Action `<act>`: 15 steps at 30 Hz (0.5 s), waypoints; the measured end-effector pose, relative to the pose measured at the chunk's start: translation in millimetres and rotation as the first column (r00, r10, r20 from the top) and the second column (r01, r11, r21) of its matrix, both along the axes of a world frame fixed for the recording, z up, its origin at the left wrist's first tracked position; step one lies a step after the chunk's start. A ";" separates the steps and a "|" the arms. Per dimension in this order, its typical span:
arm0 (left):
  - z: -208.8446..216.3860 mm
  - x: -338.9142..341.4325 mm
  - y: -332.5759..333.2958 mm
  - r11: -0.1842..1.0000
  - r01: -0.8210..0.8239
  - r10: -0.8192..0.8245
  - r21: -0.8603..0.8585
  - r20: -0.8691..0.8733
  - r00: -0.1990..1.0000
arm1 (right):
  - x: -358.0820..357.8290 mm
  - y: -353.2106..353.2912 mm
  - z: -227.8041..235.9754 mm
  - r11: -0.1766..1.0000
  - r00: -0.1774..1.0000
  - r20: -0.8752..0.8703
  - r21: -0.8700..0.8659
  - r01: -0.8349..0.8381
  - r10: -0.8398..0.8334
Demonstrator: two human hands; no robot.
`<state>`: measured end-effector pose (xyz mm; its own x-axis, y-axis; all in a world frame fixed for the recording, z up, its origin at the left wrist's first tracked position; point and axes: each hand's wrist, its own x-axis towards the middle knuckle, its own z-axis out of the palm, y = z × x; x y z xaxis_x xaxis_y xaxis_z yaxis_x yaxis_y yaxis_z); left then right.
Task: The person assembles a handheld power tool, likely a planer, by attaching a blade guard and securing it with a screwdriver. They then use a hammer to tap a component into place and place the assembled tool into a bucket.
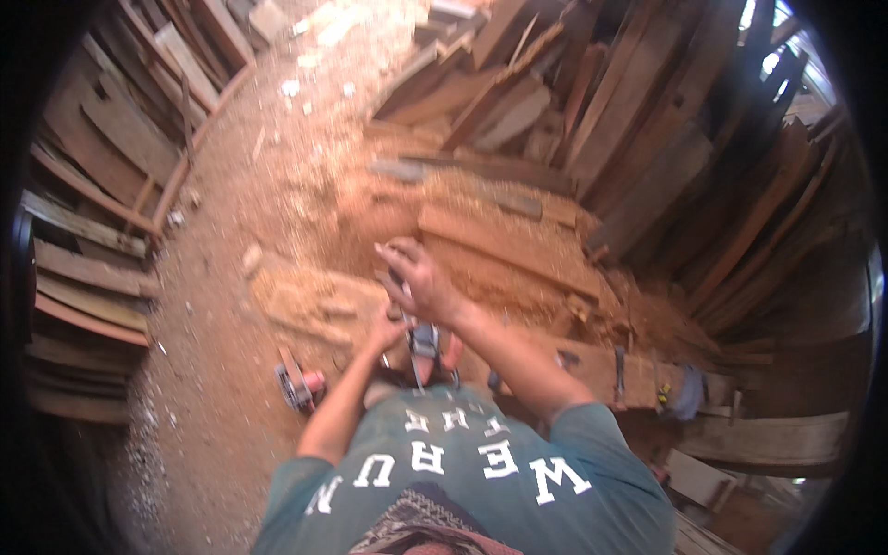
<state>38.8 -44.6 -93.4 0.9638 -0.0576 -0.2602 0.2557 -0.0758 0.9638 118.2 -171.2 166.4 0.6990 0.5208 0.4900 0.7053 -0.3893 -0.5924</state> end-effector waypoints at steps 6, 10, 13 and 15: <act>45.0 7.6 -0.1 0.995 0.075 -0.065 0.067 -0.138 0.988 | 4.4 -9.0 12.6 0.930 0.970 -0.234 -0.367 -0.022 -0.070; 34.4 6.6 0.0 0.991 0.061 -0.051 0.116 -0.092 0.994 | 7.3 2.0 5.9 0.999 0.998 -0.057 -0.054 -0.003 0.000; 22.4 6.0 0.4 0.997 0.070 -0.068 0.026 -0.088 0.994 | 1.1 1.7 -5.5 0.999 0.994 -0.106 -0.050 -0.006 0.001; 16.5 3.6 3.3 0.998 0.053 -0.050 0.017 -0.134 0.990 | -1.2 -0.4 8.4 0.949 0.979 -0.198 -0.315 -0.006 -0.059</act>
